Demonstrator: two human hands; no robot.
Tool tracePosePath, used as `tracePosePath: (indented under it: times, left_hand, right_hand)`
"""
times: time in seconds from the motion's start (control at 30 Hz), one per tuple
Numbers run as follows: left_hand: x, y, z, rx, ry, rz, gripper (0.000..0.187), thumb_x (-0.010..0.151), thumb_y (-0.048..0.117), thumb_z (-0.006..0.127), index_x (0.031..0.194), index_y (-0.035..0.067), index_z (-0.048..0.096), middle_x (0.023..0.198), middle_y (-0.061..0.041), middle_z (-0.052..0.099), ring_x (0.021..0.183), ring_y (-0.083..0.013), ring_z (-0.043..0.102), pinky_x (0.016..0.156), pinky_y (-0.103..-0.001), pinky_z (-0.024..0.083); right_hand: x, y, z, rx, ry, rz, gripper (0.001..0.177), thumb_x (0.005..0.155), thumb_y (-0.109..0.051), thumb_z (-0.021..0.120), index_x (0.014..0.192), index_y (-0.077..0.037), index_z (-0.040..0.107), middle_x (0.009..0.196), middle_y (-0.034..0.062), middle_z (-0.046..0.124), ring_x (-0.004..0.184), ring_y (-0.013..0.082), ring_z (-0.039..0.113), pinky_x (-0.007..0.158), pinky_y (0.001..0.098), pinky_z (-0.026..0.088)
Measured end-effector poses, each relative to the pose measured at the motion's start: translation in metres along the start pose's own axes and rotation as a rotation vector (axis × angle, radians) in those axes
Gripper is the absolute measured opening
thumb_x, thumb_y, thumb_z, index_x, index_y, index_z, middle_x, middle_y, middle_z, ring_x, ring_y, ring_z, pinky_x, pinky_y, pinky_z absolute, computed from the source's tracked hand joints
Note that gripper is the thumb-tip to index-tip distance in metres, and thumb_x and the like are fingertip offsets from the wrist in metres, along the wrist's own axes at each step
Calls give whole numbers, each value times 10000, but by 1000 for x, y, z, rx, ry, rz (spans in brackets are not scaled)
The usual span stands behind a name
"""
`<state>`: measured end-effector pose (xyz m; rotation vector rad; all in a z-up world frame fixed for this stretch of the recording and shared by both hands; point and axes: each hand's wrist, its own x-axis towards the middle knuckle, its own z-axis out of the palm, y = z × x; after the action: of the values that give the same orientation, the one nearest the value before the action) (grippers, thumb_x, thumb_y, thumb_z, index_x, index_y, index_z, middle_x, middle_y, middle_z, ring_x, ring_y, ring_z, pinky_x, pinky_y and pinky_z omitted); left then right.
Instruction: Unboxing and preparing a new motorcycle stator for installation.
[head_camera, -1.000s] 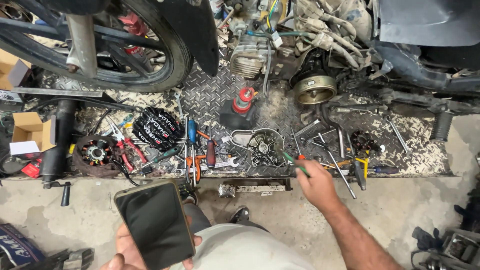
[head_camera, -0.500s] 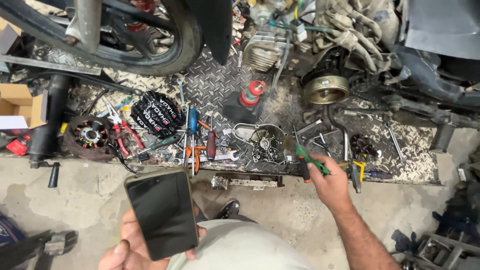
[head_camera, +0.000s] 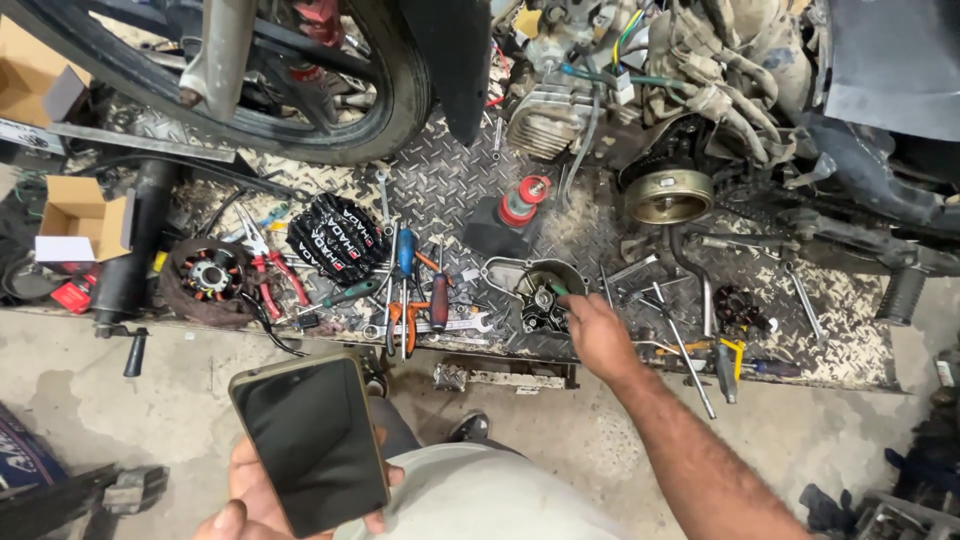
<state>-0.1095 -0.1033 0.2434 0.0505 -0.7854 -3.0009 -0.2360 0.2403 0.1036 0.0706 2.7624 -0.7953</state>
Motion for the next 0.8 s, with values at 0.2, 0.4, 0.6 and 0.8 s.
tracePosePath:
  times: [0.2,0.4,0.6,0.8]
  left_hand:
    - [0,-3,13,69,47,16,621,903,362,652,1309,-60,445,1101,-487,535,640,-528,687,472,-514,605]
    - [1,-8,19,96,24,-8,618,897,359,653,1304,-58,449,1094,-478,540,644,-519,689,475,-506,601]
    - [1,-7,22,131,20,-8,614,891,357,653,1299,-57,453,1087,-470,545,647,-510,690,479,-498,598]
    - [-1,-11,25,155,15,-4,611,885,355,654,1294,-55,457,1081,-462,549,650,-501,691,483,-490,594]
  right_hand:
    - [-7,34,12,-216,270,-264,258,942,-183,514,1172,-205,630,908,75,604,847,323,651,748,427,544]
    - [-22,30,5,-273,278,-311,302,898,-175,505,1168,-243,621,924,60,580,852,315,632,738,434,550]
    - [-11,52,31,-320,363,-406,249,895,-185,542,1128,-237,613,859,36,554,806,280,634,682,391,553]
    - [0,52,35,-204,305,-286,237,931,-205,509,1146,-213,609,865,63,576,818,321,641,682,443,552]
